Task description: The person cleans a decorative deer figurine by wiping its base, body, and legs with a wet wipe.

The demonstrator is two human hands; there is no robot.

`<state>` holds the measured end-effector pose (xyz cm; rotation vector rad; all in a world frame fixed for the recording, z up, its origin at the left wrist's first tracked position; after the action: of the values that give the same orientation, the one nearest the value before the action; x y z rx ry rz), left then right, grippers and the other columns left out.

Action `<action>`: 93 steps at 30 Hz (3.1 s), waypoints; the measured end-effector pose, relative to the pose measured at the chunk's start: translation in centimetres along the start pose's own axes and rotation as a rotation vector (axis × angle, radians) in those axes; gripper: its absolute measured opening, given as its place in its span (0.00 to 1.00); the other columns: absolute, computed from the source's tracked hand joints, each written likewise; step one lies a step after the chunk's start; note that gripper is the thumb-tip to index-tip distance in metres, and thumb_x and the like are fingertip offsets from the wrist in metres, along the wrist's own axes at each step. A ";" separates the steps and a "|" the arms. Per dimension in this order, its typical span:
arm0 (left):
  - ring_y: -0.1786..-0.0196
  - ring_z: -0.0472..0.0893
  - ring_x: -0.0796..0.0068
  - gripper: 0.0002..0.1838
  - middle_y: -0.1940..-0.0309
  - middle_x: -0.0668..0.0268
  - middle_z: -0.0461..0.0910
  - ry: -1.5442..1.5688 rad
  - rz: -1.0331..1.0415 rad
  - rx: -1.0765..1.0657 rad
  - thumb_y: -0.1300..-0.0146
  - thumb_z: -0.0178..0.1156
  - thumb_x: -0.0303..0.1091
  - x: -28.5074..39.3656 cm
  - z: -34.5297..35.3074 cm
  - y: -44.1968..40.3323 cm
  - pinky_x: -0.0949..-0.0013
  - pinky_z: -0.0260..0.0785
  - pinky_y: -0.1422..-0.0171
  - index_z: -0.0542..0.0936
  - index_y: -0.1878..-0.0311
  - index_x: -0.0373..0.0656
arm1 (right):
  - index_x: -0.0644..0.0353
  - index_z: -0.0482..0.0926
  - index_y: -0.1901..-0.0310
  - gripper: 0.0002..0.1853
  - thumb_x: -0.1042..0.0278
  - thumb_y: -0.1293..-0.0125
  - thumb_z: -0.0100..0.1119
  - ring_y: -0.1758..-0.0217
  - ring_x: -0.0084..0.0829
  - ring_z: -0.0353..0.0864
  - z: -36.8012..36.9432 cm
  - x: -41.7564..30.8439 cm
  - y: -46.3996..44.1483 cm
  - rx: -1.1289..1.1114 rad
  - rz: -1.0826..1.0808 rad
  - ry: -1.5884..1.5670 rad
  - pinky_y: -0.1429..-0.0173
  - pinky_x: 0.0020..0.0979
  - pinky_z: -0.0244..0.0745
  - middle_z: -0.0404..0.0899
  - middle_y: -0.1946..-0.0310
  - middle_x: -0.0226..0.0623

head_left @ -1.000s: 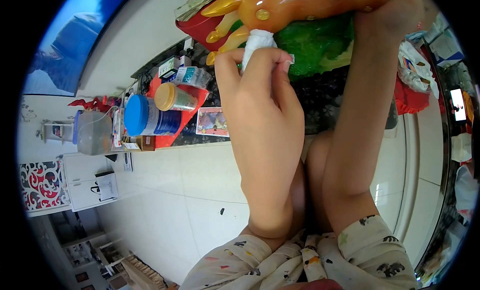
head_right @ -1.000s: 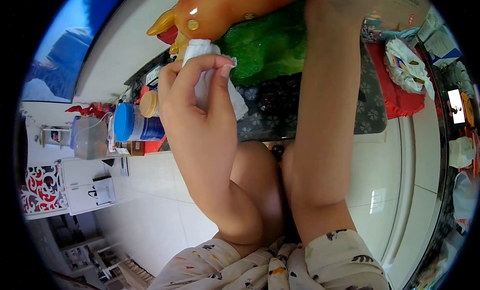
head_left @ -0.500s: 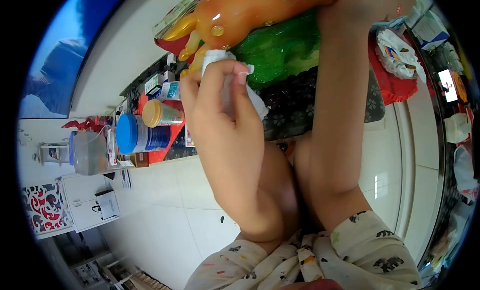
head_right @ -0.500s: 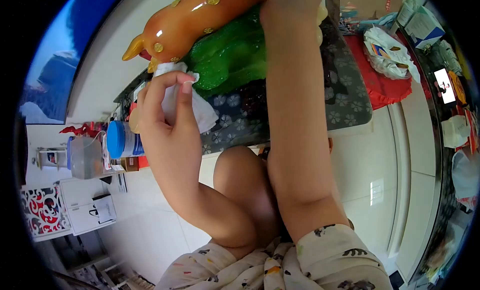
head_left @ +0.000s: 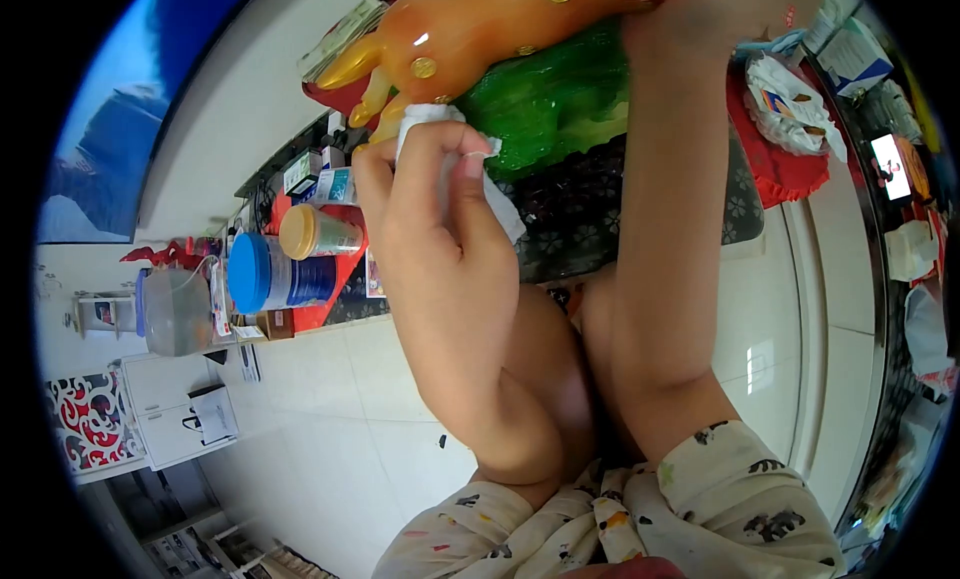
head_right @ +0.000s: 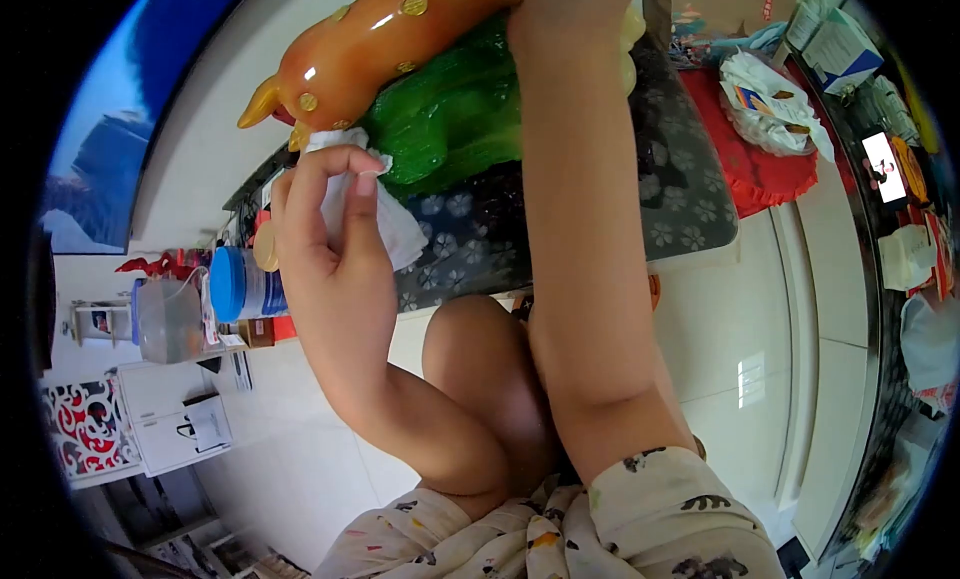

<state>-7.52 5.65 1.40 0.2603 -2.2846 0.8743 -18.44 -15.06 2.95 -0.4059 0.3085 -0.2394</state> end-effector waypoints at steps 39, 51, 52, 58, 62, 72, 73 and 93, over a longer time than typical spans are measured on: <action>0.57 0.74 0.65 0.08 0.59 0.61 0.71 -0.008 0.231 0.080 0.31 0.60 0.18 -1.3 1.3 -1.1 0.69 0.70 0.47 0.83 0.54 0.42 | 0.71 0.77 0.51 0.21 0.56 0.27 0.52 0.55 0.41 0.88 1.7 -0.7 1.2 -0.004 0.015 0.075 0.47 0.39 0.84 0.86 0.58 0.50; 0.54 0.74 0.59 0.10 0.59 0.58 0.73 0.006 0.274 0.011 0.32 0.57 0.16 -1.5 0.9 -1.3 0.66 0.70 0.47 0.82 0.54 0.41 | 0.69 0.79 0.53 0.18 0.59 0.27 0.54 0.61 0.40 0.89 0.0 -0.7 0.2 -0.069 -0.062 0.101 0.51 0.37 0.86 0.87 0.61 0.48; 0.54 0.74 0.59 0.10 0.58 0.58 0.74 0.001 0.279 0.006 0.32 0.57 0.16 -1.6 0.9 -1.3 0.66 0.69 0.47 0.82 0.54 0.41 | 0.69 0.79 0.54 0.17 0.59 0.27 0.53 0.61 0.40 0.89 0.0 -0.7 0.2 -0.064 -0.070 0.103 0.52 0.37 0.86 0.87 0.62 0.48; 0.53 0.74 0.59 0.07 0.58 0.59 0.75 0.039 0.238 0.090 0.29 0.57 0.18 -1.6 1.5 -1.1 0.66 0.70 0.47 0.80 0.55 0.41 | 0.73 0.78 0.50 0.21 0.58 0.26 0.52 0.57 0.42 0.89 0.0 -0.8 0.2 -0.112 -0.044 0.086 0.48 0.40 0.86 0.87 0.57 0.52; 0.53 0.75 0.59 0.06 0.58 0.59 0.76 0.005 0.209 0.172 0.28 0.57 0.19 -1.3 2.1 -1.0 0.66 0.69 0.47 0.80 0.54 0.40 | 0.75 0.77 0.47 0.24 0.56 0.25 0.50 0.53 0.45 0.89 0.9 -0.6 0.7 0.000 -0.046 0.078 0.44 0.42 0.85 0.86 0.53 0.54; 0.54 0.75 0.59 0.10 0.58 0.58 0.74 -0.101 0.193 0.122 0.31 0.57 0.16 -0.7 2.0 -0.9 0.65 0.69 0.45 0.81 0.54 0.43 | 0.68 0.78 0.54 0.19 0.56 0.28 0.54 0.56 0.39 0.87 0.6 -1.1 1.5 -0.177 -0.008 -0.084 0.48 0.37 0.82 0.85 0.59 0.47; 0.54 0.75 0.59 0.11 0.58 0.58 0.74 -0.101 0.187 0.102 0.31 0.57 0.15 -0.7 1.8 -0.9 0.65 0.69 0.45 0.81 0.54 0.43 | 0.67 0.78 0.55 0.18 0.56 0.28 0.54 0.57 0.38 0.87 0.5 -0.9 0.8 -0.121 -0.003 -0.028 0.49 0.37 0.82 0.85 0.60 0.46; 0.52 0.79 0.71 0.02 0.56 0.62 0.80 0.078 0.119 0.149 0.27 0.61 0.23 -1.2 -1.2 -0.9 0.72 0.69 0.43 0.82 0.56 0.39 | 0.64 0.78 0.54 0.14 0.60 0.26 0.53 0.60 0.36 0.88 0.2 -1.0 0.6 -0.117 -0.067 0.064 0.52 0.36 0.84 0.86 0.62 0.43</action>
<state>-5.60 5.65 1.72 0.1534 -2.1834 1.0994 -19.17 -14.22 3.13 -0.5249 0.3734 -0.3017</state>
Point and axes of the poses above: each hand's wrist, its own y-axis away from the middle knuckle, its own z-axis out of the palm, x = y × z, the point moved 1 cm from there along -y, towards the middle knuckle
